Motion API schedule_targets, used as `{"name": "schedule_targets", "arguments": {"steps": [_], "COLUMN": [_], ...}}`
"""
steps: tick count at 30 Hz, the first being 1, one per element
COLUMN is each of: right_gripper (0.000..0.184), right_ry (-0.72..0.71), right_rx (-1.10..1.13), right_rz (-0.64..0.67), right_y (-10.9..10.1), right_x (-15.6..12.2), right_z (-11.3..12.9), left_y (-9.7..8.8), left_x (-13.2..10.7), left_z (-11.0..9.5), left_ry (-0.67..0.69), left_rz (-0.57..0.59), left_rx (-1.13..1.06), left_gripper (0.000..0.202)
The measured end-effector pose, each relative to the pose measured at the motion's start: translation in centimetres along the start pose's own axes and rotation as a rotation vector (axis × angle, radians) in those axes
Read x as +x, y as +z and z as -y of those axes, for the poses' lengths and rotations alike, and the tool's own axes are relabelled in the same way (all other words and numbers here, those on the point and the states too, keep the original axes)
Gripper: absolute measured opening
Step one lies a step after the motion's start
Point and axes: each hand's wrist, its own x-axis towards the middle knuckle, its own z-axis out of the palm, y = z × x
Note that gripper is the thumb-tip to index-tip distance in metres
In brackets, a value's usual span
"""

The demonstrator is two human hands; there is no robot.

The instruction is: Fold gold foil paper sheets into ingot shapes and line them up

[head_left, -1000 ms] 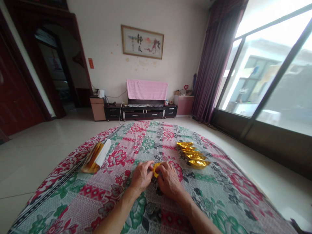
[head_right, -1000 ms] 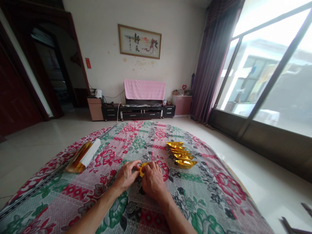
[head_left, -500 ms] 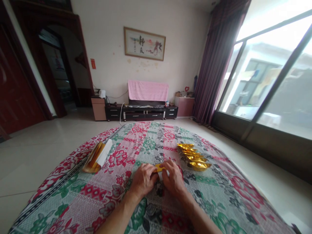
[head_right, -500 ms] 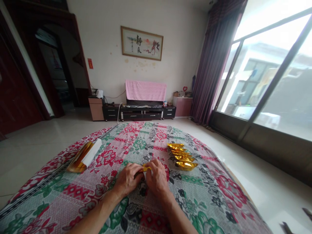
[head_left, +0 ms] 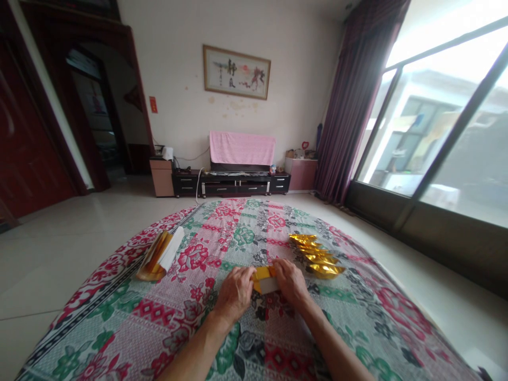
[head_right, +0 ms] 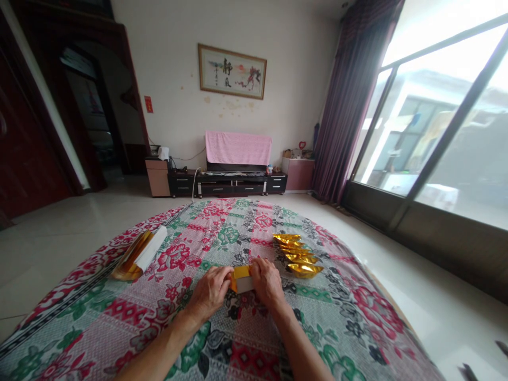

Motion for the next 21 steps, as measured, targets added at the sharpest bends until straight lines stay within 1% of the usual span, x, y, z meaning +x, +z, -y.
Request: {"name": "schedule_targets", "arguments": {"steps": [4,8,13,15,18,21], "right_gripper": [0.038,0.034,0.023,0.021,0.023,0.026], "right_ry": [0.075,0.096,0.115,0.119,0.133,0.13], "right_rx": [0.087,0.111,0.053,0.061,0.105,0.143], "right_rz": [0.022,0.04,0.128,0.168,0.239,0.271], "right_y": [-0.4,-0.7,-1.5,-1.8,-1.7,-1.3], "right_x": [0.3,0.4,0.6,0.7,0.8,0.8], "right_z": [0.1,0.0,0.2,0.1,-0.2,-0.7], "left_y": [0.0,-0.1,-0.4,-0.5,-0.4,-0.3], "left_x": [0.1,0.2,0.1,0.2,0.2,0.2], "left_z": [0.0,-0.2,-0.4,-0.5,-0.4,-0.3], "left_ry": [0.001,0.011,0.006,-0.006,-0.026,-0.031], "left_rz": [-0.018,-0.026,0.012,0.016,0.018,0.023], "left_rx": [-0.005,0.021,0.053,0.051,0.034,0.025], "left_gripper": [0.022,0.017,0.02,0.023,0.026,0.022]}}
